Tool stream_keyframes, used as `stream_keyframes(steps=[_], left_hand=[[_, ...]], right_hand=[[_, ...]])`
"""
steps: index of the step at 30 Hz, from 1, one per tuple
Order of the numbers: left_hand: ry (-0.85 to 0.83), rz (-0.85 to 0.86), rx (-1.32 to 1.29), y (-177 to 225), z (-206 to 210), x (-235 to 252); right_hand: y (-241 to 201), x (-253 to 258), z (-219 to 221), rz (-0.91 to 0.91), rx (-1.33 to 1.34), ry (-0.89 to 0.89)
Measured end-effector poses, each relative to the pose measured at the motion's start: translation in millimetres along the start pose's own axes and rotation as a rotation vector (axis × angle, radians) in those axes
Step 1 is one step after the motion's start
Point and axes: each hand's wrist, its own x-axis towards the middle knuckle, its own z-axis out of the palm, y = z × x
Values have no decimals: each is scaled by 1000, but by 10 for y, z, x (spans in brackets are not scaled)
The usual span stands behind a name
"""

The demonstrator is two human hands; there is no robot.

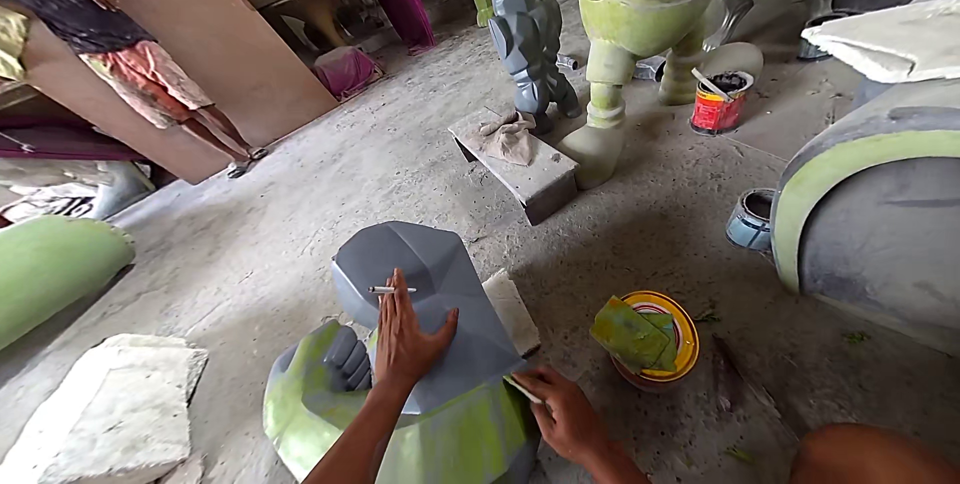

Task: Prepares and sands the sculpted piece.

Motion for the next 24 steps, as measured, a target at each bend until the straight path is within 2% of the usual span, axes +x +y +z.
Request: stream_keyframes(steps=[5,11,14,16,19,24], left_hand=[[-20,-2,27,9,-12,27],[-28,-48,25,31,-62,23],[-27,-44,41,32,-62,30],[-32,-53,41,58,-73,35],[-41,-72,36,68,-109,17],[-14,-87,28,48,-139,-28]], right_hand=[[-9,-250,102,45,-169,-23],[193,-591,-60,2,-160,-131],[207,-568,-110,9,-82,10],[112,-439,-98,47,-25,74],[-94,-310,-23,97,10,0],[-411,-545,89,148,6,-17]])
